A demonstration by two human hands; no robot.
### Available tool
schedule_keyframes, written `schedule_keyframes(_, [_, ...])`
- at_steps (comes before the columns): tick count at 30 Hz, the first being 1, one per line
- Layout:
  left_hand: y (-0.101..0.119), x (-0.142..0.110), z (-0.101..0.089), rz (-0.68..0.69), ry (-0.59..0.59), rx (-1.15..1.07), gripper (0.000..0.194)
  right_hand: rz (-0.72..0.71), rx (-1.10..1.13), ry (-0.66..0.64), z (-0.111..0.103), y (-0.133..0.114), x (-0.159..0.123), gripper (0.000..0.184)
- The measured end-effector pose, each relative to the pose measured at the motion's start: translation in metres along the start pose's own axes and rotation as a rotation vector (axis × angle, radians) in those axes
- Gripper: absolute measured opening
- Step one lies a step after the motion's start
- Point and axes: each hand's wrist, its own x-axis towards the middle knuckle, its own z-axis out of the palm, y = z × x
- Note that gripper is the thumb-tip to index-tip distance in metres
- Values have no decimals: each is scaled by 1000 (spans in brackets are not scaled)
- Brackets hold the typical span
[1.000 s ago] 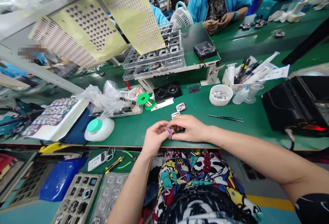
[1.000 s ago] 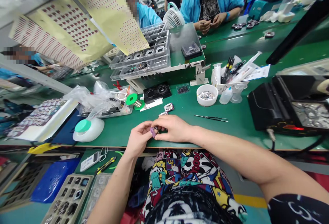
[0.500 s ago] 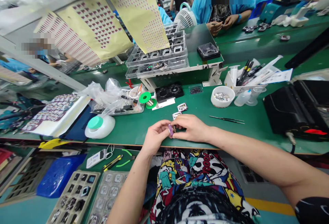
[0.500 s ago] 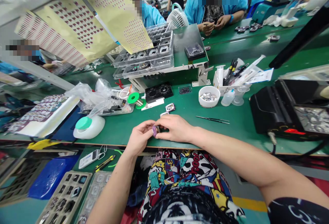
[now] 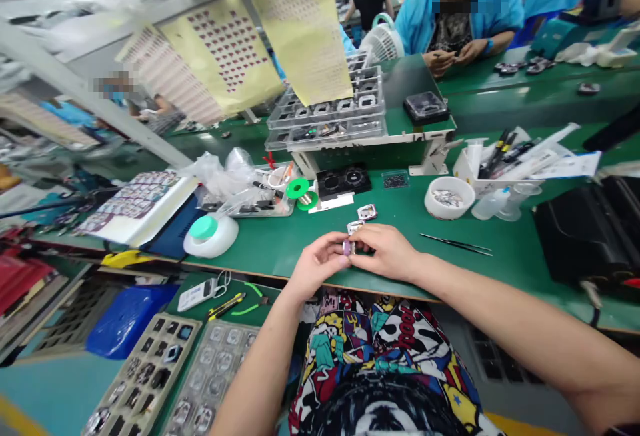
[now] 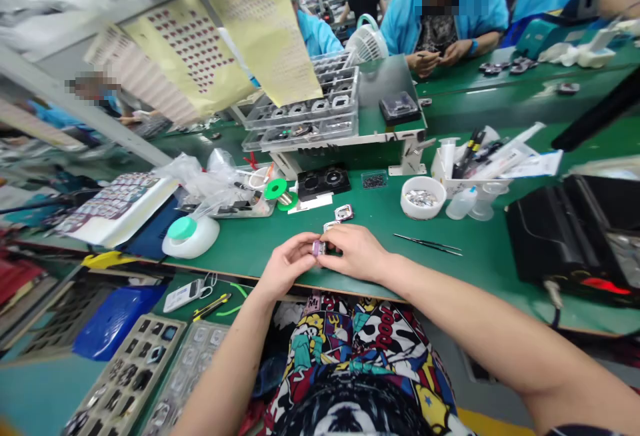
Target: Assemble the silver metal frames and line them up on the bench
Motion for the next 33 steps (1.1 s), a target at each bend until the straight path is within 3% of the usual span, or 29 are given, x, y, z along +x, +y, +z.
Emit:
schedule_keyframes(5, [1, 1, 5, -25, -12, 3, 72, 70, -7, -32, -2, 1, -1, 18])
schedule_keyframes(11, [1, 3, 5, -10, 33, -6, 67, 84, 6, -82, -3, 1, 3, 22])
schedule_keyframes(23, [-5, 5, 1, -3, 51, -22, 74, 44, 2, -60, -2, 3, 3, 18])
schedule_keyframes(33, [-3, 4, 6, 48, 114, 29, 69, 27, -27, -77, -2, 9, 1, 25])
